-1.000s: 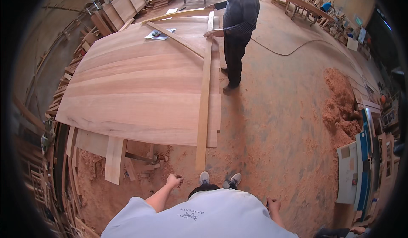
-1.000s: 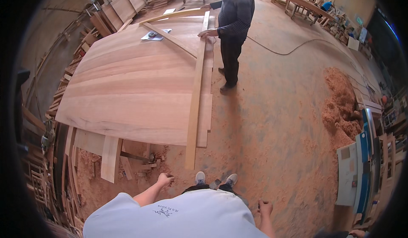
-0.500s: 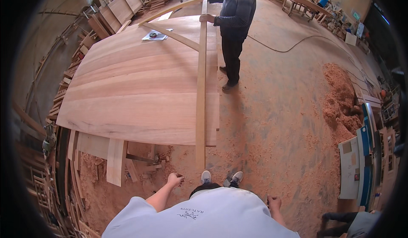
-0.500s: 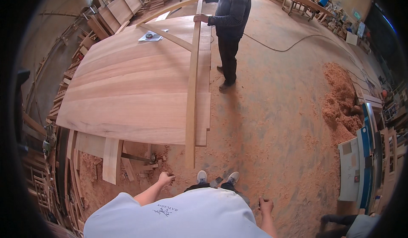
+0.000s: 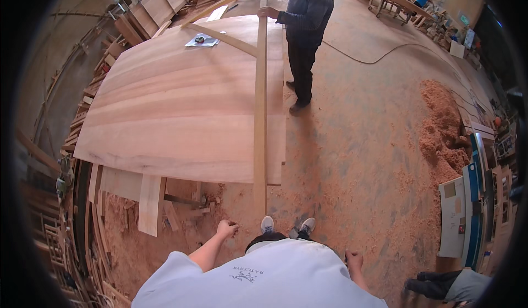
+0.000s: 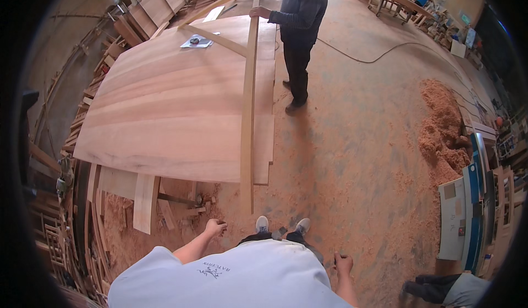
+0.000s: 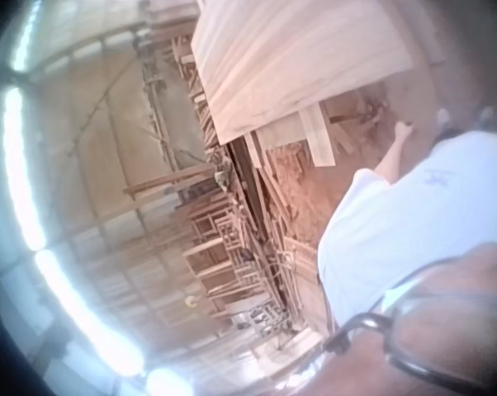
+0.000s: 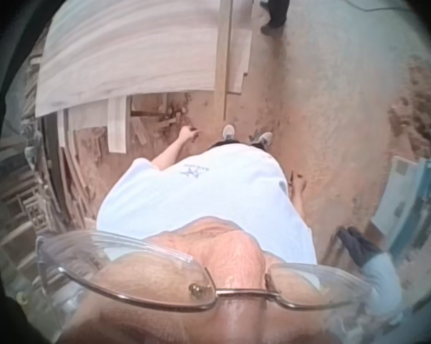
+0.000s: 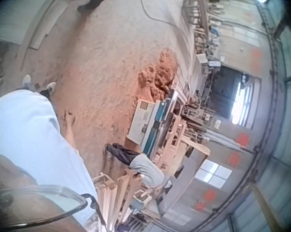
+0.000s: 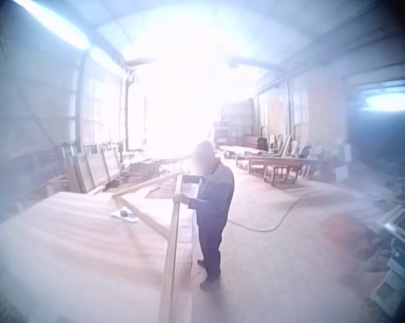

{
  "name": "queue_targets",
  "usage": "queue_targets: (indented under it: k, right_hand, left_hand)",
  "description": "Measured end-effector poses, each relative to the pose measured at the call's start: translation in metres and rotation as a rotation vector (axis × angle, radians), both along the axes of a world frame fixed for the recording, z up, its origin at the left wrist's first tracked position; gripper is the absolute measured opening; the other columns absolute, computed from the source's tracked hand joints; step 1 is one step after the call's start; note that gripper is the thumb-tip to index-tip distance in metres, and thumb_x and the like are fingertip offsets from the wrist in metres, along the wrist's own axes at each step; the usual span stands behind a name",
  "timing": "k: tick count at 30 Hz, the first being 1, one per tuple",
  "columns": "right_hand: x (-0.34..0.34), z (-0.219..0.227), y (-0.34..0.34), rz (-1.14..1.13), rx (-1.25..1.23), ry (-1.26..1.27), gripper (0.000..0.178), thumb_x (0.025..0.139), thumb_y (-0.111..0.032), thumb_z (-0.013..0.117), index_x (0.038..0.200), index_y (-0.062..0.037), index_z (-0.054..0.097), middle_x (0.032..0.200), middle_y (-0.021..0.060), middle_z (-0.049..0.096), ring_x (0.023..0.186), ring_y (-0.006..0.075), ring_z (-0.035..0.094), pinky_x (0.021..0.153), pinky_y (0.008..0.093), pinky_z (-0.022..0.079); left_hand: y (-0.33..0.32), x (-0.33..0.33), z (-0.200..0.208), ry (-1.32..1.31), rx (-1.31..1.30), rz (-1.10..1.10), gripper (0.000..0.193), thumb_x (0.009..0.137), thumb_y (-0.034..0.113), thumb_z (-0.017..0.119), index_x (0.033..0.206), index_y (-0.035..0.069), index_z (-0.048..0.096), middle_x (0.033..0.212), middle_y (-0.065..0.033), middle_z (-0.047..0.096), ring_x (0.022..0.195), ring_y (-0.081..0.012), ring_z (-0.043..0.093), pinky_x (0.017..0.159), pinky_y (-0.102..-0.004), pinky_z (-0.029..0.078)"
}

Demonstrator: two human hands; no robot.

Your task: The person measures a large sheet of plywood using a flexible metal ruler and a pencil, marking measurements along the edges. They also handle printed papers and a wooden frame, positioning the frame on the plywood.

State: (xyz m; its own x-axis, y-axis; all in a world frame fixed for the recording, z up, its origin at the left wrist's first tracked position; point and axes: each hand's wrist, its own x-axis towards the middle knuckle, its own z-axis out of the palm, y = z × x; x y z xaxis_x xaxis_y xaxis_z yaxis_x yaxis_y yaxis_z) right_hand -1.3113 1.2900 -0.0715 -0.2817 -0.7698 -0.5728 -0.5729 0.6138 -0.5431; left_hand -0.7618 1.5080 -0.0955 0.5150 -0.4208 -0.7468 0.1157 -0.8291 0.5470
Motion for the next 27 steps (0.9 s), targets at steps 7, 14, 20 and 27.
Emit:
queue_targets:
  k: [7, 14, 20, 27]
  right_hand:
    - [0.003, 0.005, 0.001, -0.009, 0.005, -0.027, 0.034, 0.086, -0.028, 0.079, 0.070, -0.0001, 0.067, 0.061, 0.0085, 0.065, 0.050, 0.0169, 0.060, 0.045, 0.0337, 0.046]
    - [-0.002, 0.003, -0.002, 0.033, 0.082, -0.080, 0.035, 0.086, -0.027, 0.082, 0.092, 0.0028, 0.064, 0.078, 0.0093, 0.067, 0.060, 0.0181, 0.064, 0.047, 0.0353, 0.057]
    - [-0.001, 0.005, -0.003, 0.019, 0.079, -0.078, 0.036, 0.086, -0.027, 0.083, 0.090, 0.0027, 0.063, 0.076, 0.0097, 0.067, 0.059, 0.0181, 0.063, 0.046, 0.0351, 0.057]
    - [0.001, 0.009, -0.001, 0.038, 0.072, -0.080, 0.035, 0.085, -0.026, 0.081, 0.090, 0.0040, 0.064, 0.076, 0.0102, 0.067, 0.059, 0.0181, 0.063, 0.046, 0.0354, 0.057]
  left_hand:
    - [0.000, -0.006, 0.013, -0.012, 0.008, 0.013, 0.026, 0.092, 0.017, 0.072, 0.104, -0.006, 0.077, 0.081, -0.0108, 0.075, 0.064, -0.0183, 0.070, 0.057, -0.0347, 0.059]
    - [0.006, -0.004, -0.003, -0.003, 0.047, 0.012, 0.025, 0.092, 0.017, 0.073, 0.105, -0.004, 0.077, 0.082, -0.0104, 0.076, 0.064, -0.0180, 0.070, 0.058, -0.0338, 0.059]
    - [0.001, -0.005, 0.004, 0.021, 0.044, 0.027, 0.027, 0.092, 0.018, 0.072, 0.106, -0.004, 0.077, 0.081, -0.0097, 0.075, 0.062, -0.0177, 0.069, 0.057, -0.0336, 0.059]
    - [0.003, -0.003, -0.003, 0.003, 0.003, 0.007, 0.028, 0.091, 0.019, 0.072, 0.105, -0.004, 0.076, 0.079, -0.0098, 0.074, 0.060, -0.0177, 0.068, 0.055, -0.0339, 0.058]
